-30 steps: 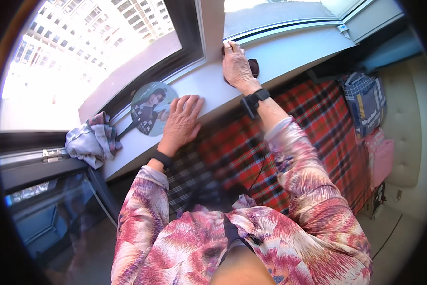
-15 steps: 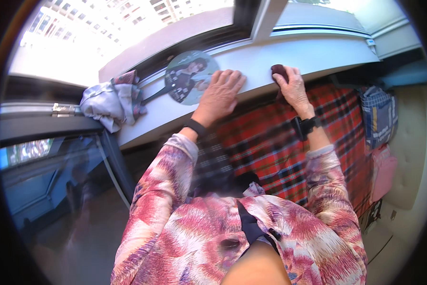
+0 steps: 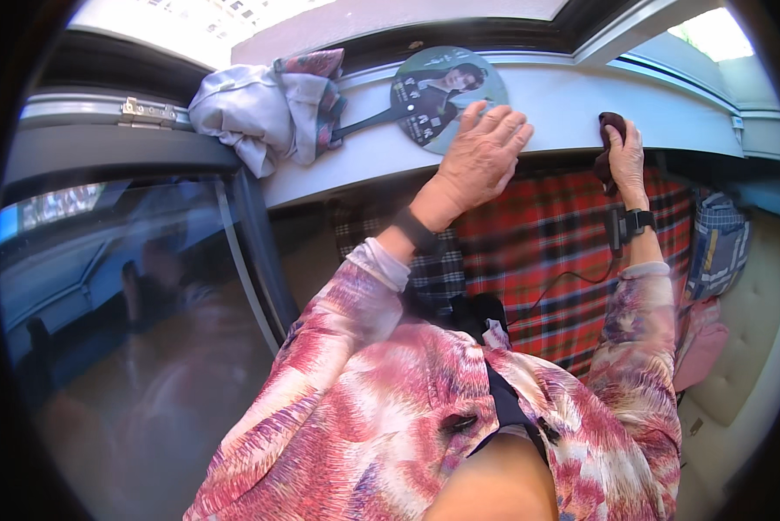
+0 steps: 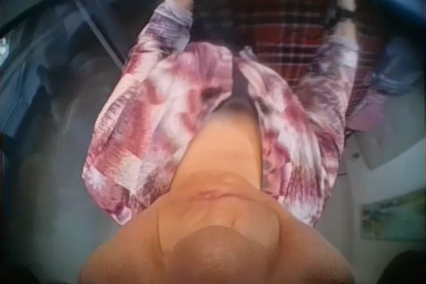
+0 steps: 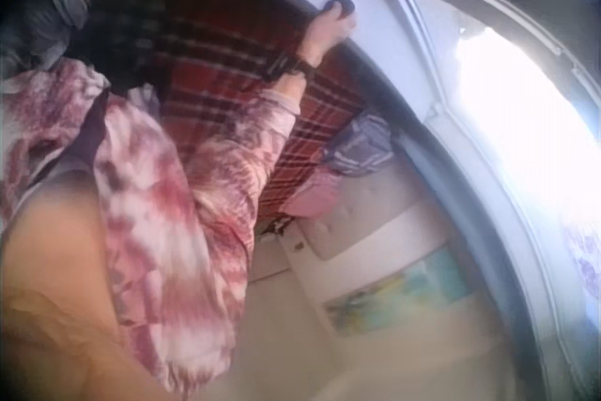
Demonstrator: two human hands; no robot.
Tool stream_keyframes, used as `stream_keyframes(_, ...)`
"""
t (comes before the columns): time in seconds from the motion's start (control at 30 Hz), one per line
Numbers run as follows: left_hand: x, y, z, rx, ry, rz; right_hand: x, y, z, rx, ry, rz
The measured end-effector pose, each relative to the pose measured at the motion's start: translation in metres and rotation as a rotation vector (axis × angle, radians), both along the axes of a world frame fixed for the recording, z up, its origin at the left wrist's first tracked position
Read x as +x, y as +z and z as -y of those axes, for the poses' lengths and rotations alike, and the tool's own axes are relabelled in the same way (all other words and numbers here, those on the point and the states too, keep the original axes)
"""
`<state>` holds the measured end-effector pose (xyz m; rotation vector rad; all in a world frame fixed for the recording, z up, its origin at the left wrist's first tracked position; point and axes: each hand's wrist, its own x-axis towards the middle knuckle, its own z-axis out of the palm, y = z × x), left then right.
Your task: The person cleans a window frame and sill using a cloth. The person first picks up a cloth and a bottle from a table, walks to a window, and wipes the frame, latch, and sill by hand before putting the cloth away in a cupboard.
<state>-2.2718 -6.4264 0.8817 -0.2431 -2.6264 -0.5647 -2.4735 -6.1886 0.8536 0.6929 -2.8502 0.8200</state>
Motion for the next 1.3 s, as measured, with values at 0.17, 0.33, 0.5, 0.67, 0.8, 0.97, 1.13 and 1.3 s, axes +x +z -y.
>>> stream_keyframes(0.17,0.06,-0.009,0.017,0.118,0.262,-0.084,-0.005,-0.01,-0.007,0.024,-0.066,-0.047)
stream_keyframes(0.33,0.103,-0.027,0.023,0.003,0.569,0.018,0.0,-0.013,-0.001,0.051,-0.036,-0.029)
stream_keyframes(0.5,0.129,-0.051,0.031,-0.202,0.618,0.076,-0.011,-0.021,0.002,-0.077,-0.019,-0.047)
stream_keyframes(0.67,0.097,-0.059,0.023,-0.326,0.673,0.014,-0.058,-0.021,-0.007,-0.073,0.131,-0.393)
stream_keyframes(0.8,0.116,-0.067,0.039,-0.474,0.703,0.072,-0.003,-0.001,0.025,-0.337,0.154,0.041)
stream_keyframes(0.97,0.109,-0.068,0.028,-0.507,0.683,0.073,-0.004,0.004,-0.006,-0.368,0.227,0.039)
stream_keyframes(1.13,0.115,-0.061,0.033,-0.604,0.689,0.136,0.085,0.004,-0.041,-0.167,0.49,0.191)
stream_keyframes(1.3,0.114,-0.072,0.044,-0.572,0.651,0.074,0.245,-0.072,-0.131,-0.707,0.32,1.195)
